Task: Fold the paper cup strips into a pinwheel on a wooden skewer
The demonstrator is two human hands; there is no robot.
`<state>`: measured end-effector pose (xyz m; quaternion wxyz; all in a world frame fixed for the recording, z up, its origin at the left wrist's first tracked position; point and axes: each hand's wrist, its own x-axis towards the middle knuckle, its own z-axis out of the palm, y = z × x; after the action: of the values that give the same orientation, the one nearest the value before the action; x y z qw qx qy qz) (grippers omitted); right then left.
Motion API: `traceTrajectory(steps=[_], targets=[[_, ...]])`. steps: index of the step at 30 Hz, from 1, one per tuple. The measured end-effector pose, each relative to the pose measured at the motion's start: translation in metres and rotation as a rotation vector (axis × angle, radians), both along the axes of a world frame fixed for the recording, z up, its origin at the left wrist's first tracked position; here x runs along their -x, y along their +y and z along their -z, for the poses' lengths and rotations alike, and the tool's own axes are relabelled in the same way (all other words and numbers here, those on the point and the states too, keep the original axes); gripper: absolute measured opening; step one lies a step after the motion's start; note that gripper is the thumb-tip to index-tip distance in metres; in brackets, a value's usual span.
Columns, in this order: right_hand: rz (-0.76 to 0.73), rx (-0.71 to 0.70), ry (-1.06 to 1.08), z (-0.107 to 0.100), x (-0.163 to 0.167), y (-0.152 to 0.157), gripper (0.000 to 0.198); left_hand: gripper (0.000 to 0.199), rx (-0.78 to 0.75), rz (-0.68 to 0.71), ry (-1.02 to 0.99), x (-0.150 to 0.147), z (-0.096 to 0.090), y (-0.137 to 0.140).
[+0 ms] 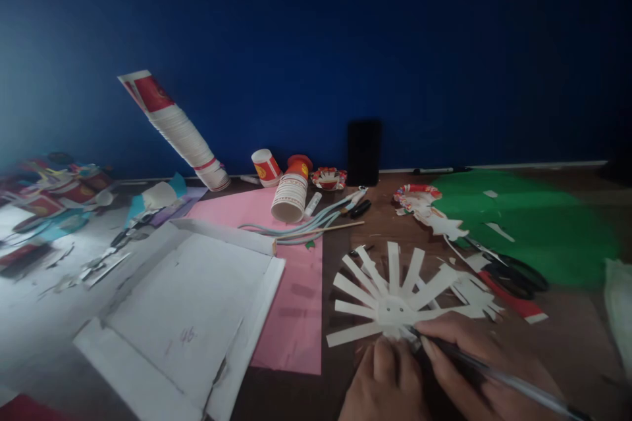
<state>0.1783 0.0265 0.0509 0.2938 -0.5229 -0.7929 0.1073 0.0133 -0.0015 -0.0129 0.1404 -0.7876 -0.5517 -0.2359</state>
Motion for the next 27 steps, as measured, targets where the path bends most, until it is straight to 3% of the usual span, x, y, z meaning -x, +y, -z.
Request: traceTrajectory(steps=[9,12,17,19,27], targets=[[-0.013,-0.07,0.048,-0.006,0.003,0.004,0.013,0.044,0.168,0.069,0.027,-0.007,-0.002,-0.004],[-0.007,-0.076,0.031,-0.004,0.003,0.004,0.015,0.045,0.182,0.125,-0.006,-0.006,-0.013,-0.001],[-0.005,-0.066,0.001,0.005,-0.002,0.002,0.016,0.04,0.376,0.235,0.146,0.003,-0.035,0.007],[-0.002,-0.058,-0.01,0.008,-0.002,0.002,0.016,0.042,0.401,0.3,0.161,0.006,-0.04,0.009],[-0.027,-0.043,-0.031,0.006,0.001,0.002,0.014,0.044,0.43,0.317,0.204,0.006,-0.043,0.008]])
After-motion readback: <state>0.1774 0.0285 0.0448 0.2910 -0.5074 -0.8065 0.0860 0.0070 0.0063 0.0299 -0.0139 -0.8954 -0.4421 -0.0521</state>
